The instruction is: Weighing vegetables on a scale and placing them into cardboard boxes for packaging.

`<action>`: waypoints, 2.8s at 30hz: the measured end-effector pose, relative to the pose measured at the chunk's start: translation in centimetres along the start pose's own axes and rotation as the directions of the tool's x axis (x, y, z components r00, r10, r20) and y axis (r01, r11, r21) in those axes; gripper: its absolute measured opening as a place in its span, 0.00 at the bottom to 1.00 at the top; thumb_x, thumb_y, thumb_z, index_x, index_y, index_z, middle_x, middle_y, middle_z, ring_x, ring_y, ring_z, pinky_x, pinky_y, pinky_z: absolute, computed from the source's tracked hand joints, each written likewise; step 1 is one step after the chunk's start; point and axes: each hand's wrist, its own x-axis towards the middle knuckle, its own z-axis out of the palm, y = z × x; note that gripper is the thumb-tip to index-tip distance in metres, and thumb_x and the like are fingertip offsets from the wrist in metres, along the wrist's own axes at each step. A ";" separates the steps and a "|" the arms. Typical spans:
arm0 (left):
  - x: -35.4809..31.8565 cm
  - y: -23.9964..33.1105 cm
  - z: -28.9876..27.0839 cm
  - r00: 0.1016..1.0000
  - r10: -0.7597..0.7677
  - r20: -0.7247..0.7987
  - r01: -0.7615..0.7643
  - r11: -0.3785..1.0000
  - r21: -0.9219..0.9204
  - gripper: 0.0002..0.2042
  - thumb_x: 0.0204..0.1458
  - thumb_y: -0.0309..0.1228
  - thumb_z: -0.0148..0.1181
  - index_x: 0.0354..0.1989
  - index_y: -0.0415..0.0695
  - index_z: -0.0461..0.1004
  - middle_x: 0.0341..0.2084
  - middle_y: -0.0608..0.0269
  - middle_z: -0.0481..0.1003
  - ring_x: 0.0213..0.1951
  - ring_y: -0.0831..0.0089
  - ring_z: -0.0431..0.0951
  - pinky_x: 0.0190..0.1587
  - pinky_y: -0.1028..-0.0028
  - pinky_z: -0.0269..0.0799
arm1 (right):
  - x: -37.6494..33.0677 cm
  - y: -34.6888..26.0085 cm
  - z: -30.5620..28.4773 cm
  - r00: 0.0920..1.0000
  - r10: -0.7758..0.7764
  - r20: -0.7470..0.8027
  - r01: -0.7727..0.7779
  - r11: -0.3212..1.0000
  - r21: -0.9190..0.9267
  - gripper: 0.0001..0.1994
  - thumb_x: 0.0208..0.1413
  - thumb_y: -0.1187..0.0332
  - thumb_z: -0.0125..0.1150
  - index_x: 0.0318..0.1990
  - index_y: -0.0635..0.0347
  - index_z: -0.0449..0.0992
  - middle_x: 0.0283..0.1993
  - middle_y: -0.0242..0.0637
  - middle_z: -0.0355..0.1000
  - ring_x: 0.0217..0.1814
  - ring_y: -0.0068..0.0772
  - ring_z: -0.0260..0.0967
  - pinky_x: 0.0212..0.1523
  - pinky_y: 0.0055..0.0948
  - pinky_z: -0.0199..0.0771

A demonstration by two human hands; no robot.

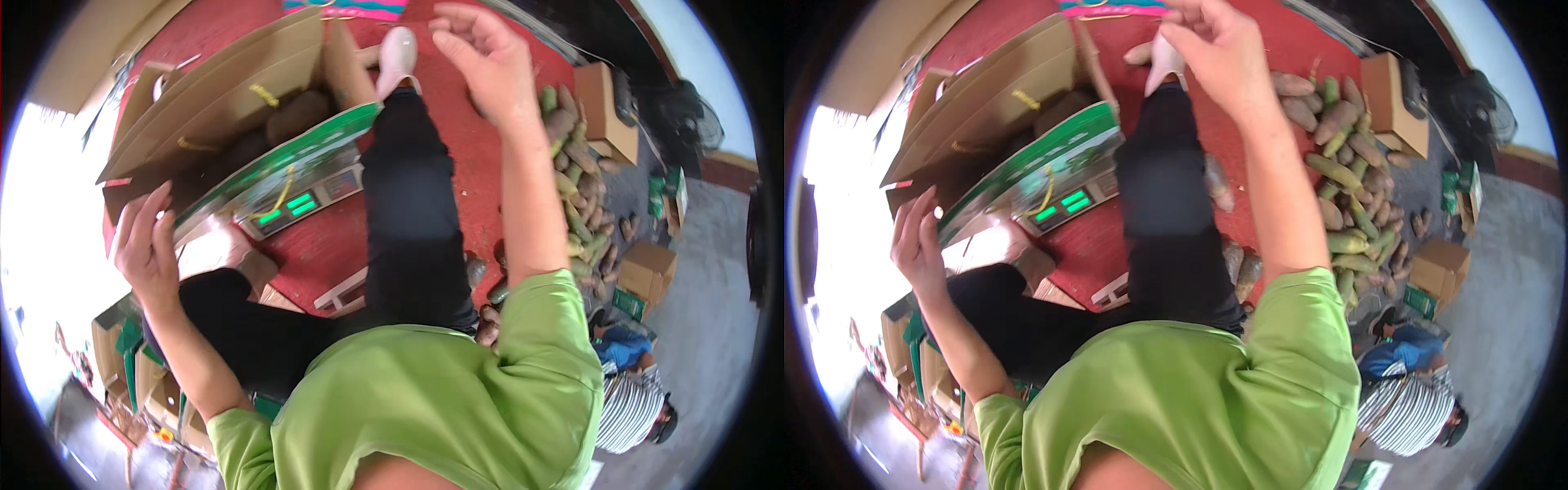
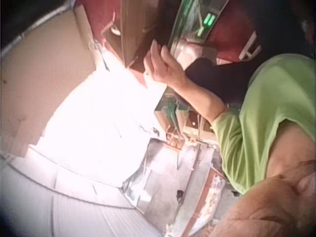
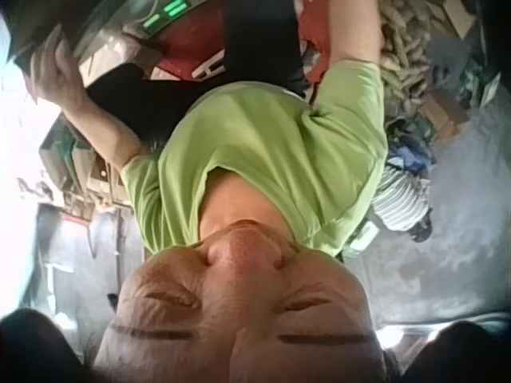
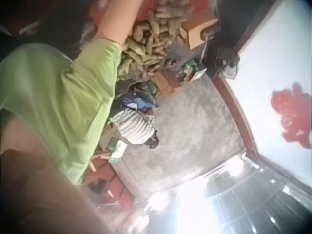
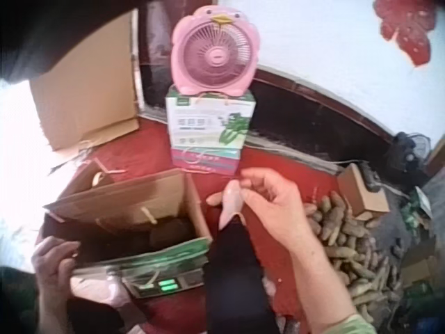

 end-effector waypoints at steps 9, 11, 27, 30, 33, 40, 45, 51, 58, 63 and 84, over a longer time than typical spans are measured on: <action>-0.7 -1.2 0.6 1.000 -0.021 0.002 0.021 1.000 -0.001 0.12 0.59 0.30 0.50 0.41 0.35 0.77 0.31 0.57 0.76 0.33 0.71 0.76 0.35 0.75 0.73 | -16.4 17.7 -3.7 0.847 0.390 -0.361 -0.469 0.867 -0.165 0.10 0.49 0.73 0.60 0.40 0.65 0.77 0.37 0.44 0.77 0.42 0.31 0.75 0.43 0.28 0.73; -0.7 -1.6 0.6 1.000 -0.019 -0.023 0.019 1.000 -0.010 0.14 0.61 0.33 0.50 0.41 0.35 0.77 0.32 0.57 0.76 0.34 0.72 0.77 0.34 0.76 0.74 | -19.5 19.6 -4.0 0.818 0.459 -0.347 -0.567 0.746 -0.350 0.12 0.47 0.70 0.60 0.40 0.61 0.78 0.39 0.48 0.76 0.44 0.42 0.75 0.45 0.34 0.73; 0.3 -1.5 0.9 0.999 -0.017 -0.047 0.022 0.994 0.106 0.14 0.59 0.35 0.51 0.40 0.36 0.77 0.28 0.56 0.76 0.31 0.68 0.76 0.35 0.72 0.71 | -26.8 30.1 -6.1 0.557 0.713 -0.426 -0.824 0.408 -0.394 0.13 0.44 0.65 0.59 0.37 0.59 0.81 0.31 0.48 0.77 0.35 0.41 0.77 0.39 0.35 0.75; 0.4 -1.2 0.5 0.998 -0.012 -0.061 0.020 0.991 0.131 0.14 0.59 0.35 0.51 0.40 0.36 0.77 0.28 0.56 0.76 0.30 0.68 0.76 0.34 0.72 0.70 | -26.4 31.4 -5.7 0.506 0.749 -0.427 -0.852 0.357 -0.384 0.13 0.44 0.66 0.59 0.37 0.60 0.80 0.32 0.48 0.77 0.37 0.42 0.77 0.39 0.35 0.75; 0.3 -1.3 0.3 0.997 -0.029 -0.070 0.039 0.988 0.147 0.14 0.59 0.35 0.50 0.40 0.36 0.77 0.29 0.56 0.75 0.30 0.68 0.75 0.34 0.72 0.70 | -26.2 32.2 -5.5 0.587 0.673 -0.449 -0.804 0.422 -0.418 0.12 0.43 0.67 0.59 0.36 0.58 0.80 0.31 0.47 0.77 0.37 0.42 0.76 0.39 0.35 0.74; -0.1 -1.7 -0.2 0.992 -0.087 -0.091 0.102 0.979 0.177 0.17 0.60 0.38 0.47 0.41 0.36 0.77 0.30 0.54 0.75 0.32 0.64 0.76 0.36 0.70 0.71 | -24.4 33.3 -6.9 0.524 0.746 -0.410 -0.834 0.353 -0.424 0.13 0.42 0.66 0.59 0.37 0.57 0.79 0.36 0.50 0.75 0.43 0.49 0.74 0.43 0.42 0.73; 0.3 -1.9 0.2 0.992 -0.117 -0.035 0.121 0.979 0.161 0.15 0.59 0.33 0.46 0.43 0.35 0.76 0.32 0.52 0.75 0.34 0.63 0.76 0.39 0.69 0.71 | -23.1 35.9 -9.0 0.463 0.774 -0.433 -0.881 0.345 -0.324 0.12 0.42 0.68 0.60 0.37 0.58 0.77 0.32 0.46 0.76 0.39 0.44 0.76 0.39 0.38 0.75; -0.3 -2.4 -0.3 0.989 -0.143 -0.047 0.150 0.966 0.212 0.18 0.62 0.34 0.41 0.44 0.32 0.75 0.32 0.52 0.75 0.35 0.63 0.75 0.40 0.67 0.69 | -17.5 36.1 -10.3 0.503 0.656 -0.563 -0.856 0.288 -0.429 0.15 0.44 0.67 0.61 0.43 0.56 0.75 0.42 0.47 0.74 0.46 0.49 0.72 0.46 0.43 0.73; -0.3 -2.6 -0.2 0.989 -0.130 -0.071 0.146 0.946 0.291 0.21 0.64 0.37 0.37 0.45 0.32 0.74 0.30 0.54 0.73 0.36 0.64 0.72 0.42 0.66 0.66 | -11.0 36.5 -13.1 0.532 0.568 -0.628 -0.814 0.141 -0.563 0.28 0.43 0.65 0.66 0.55 0.52 0.65 0.59 0.43 0.62 0.60 0.49 0.60 0.59 0.42 0.64; 0.2 -1.9 -0.1 0.991 -0.108 -0.079 0.131 0.911 0.392 0.26 0.64 0.43 0.34 0.45 0.31 0.74 0.29 0.53 0.73 0.35 0.62 0.73 0.42 0.64 0.66 | -7.2 35.2 -14.0 0.520 0.604 -0.604 -0.803 0.107 -0.586 0.39 0.41 0.64 0.69 0.63 0.51 0.56 0.67 0.39 0.53 0.67 0.45 0.51 0.61 0.44 0.62; 0.1 -1.6 -0.3 0.993 -0.049 -0.105 0.089 0.905 0.416 0.28 0.63 0.45 0.35 0.41 0.30 0.76 0.27 0.49 0.76 0.34 0.57 0.74 0.44 0.60 0.68 | -6.6 35.5 -8.4 0.554 0.747 -0.368 -0.650 0.111 -0.752 0.42 0.35 0.59 0.74 0.62 0.38 0.59 0.63 0.33 0.59 0.66 0.41 0.55 0.59 0.58 0.58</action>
